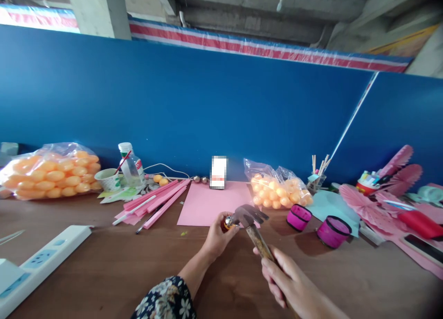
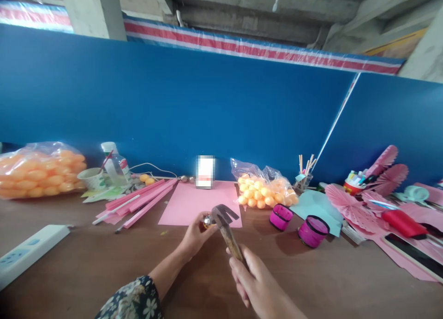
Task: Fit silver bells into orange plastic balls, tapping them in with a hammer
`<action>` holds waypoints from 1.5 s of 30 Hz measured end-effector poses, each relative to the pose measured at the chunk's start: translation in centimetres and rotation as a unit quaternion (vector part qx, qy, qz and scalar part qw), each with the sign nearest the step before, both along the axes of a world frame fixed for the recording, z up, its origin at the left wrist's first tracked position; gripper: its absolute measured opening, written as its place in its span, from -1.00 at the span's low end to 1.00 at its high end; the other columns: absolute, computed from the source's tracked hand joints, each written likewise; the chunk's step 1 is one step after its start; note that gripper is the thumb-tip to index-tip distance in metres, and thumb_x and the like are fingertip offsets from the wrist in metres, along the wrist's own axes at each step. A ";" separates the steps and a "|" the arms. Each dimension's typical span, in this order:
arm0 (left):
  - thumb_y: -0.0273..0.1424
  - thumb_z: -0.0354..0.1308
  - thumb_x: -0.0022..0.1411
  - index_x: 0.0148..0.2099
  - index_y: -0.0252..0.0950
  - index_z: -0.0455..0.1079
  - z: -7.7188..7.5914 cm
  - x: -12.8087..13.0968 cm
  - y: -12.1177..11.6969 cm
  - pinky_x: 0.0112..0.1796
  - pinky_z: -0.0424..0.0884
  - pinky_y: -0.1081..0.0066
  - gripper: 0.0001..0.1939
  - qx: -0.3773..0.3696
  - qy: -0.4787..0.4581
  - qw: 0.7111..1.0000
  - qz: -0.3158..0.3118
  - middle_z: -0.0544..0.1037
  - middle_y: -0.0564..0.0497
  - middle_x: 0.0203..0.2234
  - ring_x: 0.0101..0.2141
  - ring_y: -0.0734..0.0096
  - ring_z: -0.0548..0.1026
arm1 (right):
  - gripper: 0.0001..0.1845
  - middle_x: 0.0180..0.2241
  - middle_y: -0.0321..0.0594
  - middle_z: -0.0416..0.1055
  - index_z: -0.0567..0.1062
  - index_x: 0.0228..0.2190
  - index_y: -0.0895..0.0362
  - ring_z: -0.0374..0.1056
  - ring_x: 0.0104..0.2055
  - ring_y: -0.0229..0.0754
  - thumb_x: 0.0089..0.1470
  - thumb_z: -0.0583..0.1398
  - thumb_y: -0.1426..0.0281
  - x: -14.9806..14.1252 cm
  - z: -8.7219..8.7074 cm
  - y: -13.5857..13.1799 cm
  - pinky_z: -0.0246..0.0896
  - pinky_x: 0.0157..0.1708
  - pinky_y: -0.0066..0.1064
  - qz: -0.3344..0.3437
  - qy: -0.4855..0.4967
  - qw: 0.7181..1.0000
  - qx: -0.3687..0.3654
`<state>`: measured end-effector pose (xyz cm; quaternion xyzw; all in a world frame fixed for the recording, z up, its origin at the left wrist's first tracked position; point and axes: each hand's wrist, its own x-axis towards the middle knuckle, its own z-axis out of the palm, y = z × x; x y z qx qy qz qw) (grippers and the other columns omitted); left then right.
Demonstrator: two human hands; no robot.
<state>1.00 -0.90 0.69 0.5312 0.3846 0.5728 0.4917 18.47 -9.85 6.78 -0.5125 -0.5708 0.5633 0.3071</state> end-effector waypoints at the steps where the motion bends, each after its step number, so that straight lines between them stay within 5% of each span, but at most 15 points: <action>1: -0.35 0.21 -0.05 -0.18 -0.30 0.27 -0.1 0.0 0.1 -0.41 0.26 0.51 -0.65 0.005 0.006 1.000 0.007 0.39 0.07 -0.46 -0.46 0.53 0.34 | -0.51 -0.55 -0.41 0.10 0.22 -0.10 0.12 0.00 -0.66 -0.45 0.04 -0.01 0.05 0.0 0.0 0.0 -0.04 -0.72 -0.59 0.002 0.004 1.000 0.002; 7: -0.38 0.21 -0.05 -0.08 -0.28 0.24 -0.6 -0.1 0.2 -0.30 0.32 0.45 -0.56 -0.001 0.011 1.000 -0.007 0.44 -0.02 -0.30 -0.33 0.42 0.41 | -0.51 -0.56 -0.42 0.09 0.22 -0.11 0.12 0.01 -0.67 -0.45 0.04 0.00 0.05 0.0 -0.2 0.1 -0.05 -0.73 -0.59 0.005 0.012 1.000 -0.004; 15: -0.40 0.23 -0.09 -0.18 -0.29 0.28 -1.5 0.0 0.6 -0.38 0.33 0.48 -0.63 0.014 0.033 0.999 0.027 0.41 0.04 -0.45 -0.43 0.48 0.38 | -0.52 -0.56 -0.42 0.08 0.21 -0.10 0.12 -0.01 -0.67 -0.46 0.05 -0.02 0.06 0.0 -0.2 0.2 -0.06 -0.73 -0.60 0.007 0.011 1.000 0.003; 45: -0.43 0.24 -0.14 -0.16 -0.29 0.38 -2.3 -0.1 1.1 -0.47 0.26 0.52 -0.61 0.044 0.114 0.988 0.092 0.38 0.04 -0.40 -0.52 0.57 0.26 | -0.50 -0.56 -0.43 0.08 0.20 -0.09 0.12 -0.01 -0.68 -0.46 0.04 -0.01 0.05 -0.3 0.0 0.1 -0.06 -0.73 -0.59 0.010 -0.011 1.000 0.004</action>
